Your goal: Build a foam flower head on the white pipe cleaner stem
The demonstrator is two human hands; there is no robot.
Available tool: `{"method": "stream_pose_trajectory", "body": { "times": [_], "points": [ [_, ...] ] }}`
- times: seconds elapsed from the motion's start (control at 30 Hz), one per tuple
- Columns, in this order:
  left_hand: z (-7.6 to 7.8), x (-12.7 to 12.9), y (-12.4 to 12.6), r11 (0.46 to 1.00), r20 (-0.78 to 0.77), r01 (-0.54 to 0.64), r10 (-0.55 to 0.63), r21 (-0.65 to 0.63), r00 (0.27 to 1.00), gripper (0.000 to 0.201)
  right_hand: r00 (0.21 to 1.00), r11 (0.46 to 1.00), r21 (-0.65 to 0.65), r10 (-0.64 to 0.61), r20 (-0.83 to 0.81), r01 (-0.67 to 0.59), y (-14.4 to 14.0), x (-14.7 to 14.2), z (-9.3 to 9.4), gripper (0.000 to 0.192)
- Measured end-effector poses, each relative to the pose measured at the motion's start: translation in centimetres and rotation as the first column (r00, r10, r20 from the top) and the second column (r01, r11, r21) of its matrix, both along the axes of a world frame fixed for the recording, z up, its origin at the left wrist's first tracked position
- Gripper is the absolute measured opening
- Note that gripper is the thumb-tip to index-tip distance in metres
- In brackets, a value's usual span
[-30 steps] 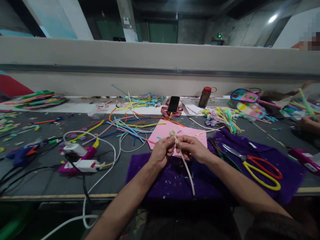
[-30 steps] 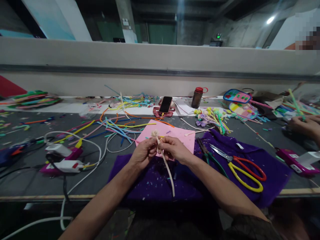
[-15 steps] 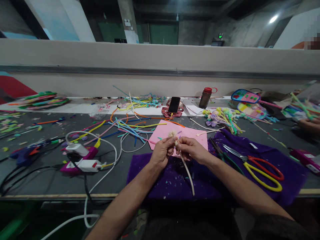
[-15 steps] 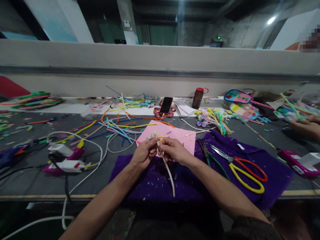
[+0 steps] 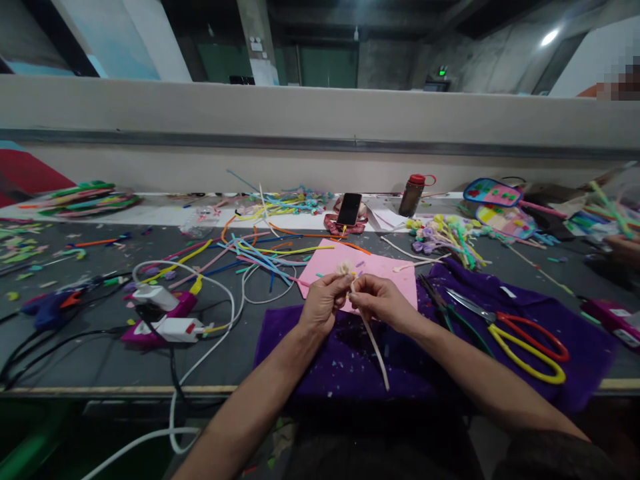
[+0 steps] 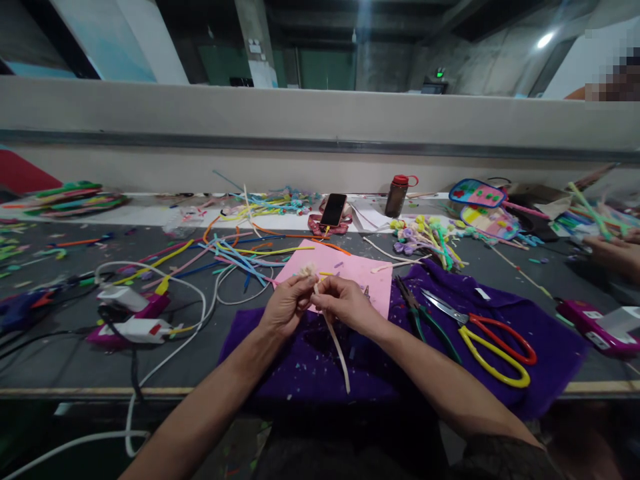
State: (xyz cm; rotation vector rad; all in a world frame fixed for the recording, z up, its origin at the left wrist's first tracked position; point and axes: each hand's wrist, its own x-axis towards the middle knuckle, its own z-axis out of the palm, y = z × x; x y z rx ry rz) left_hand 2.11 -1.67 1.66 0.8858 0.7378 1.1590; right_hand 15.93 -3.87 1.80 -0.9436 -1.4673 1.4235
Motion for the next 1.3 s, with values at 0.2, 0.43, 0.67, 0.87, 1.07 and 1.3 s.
{"method": "stream_pose_trajectory", "body": {
  "times": [0.2, 0.43, 0.67, 0.87, 1.07, 1.3],
  "points": [
    [-0.13, 0.19, -0.23, 0.999, -0.056, -0.026, 0.028, 0.038, 0.998, 0.026, 0.996, 0.994, 0.109, -0.036, 0.081, 0.027, -0.14, 0.10, -0.17, 0.026],
    [0.27, 0.28, -0.67, 0.997, -0.135, 0.057, -0.050, 0.049, 0.990, 0.033, 0.997, 0.988, 0.136, -0.077, 0.011, 0.074, 0.22, 0.45, 0.07, 0.026],
    [0.32, 0.27, -0.32, 0.999, -0.098, 0.027, -0.025, 0.019, 0.995, 0.034, 1.000, 0.999, 0.048, 0.006, -0.014, -0.005, 0.37, 0.62, 0.31, 0.029],
    [0.71, 0.19, -0.24, 0.999, -0.062, 0.000, -0.002, -0.042, 0.998, 0.031, 0.998, 0.998, 0.015, 0.055, 0.014, -0.055, 0.20, 0.60, 0.63, 0.031],
    [0.69, 0.24, -0.19, 0.999, -0.064, -0.013, 0.010, -0.048, 0.998, 0.031, 0.999, 0.999, 0.027, 0.039, 0.009, -0.039, 0.27, 0.63, 0.41, 0.029],
    [0.36, 0.27, 0.02, 1.000, -0.110, -0.013, 0.012, -0.003, 0.994, 0.025, 0.999, 0.995, 0.092, 0.029, 0.031, -0.032, 0.33, 0.61, -0.01, 0.030]
  ]
}}
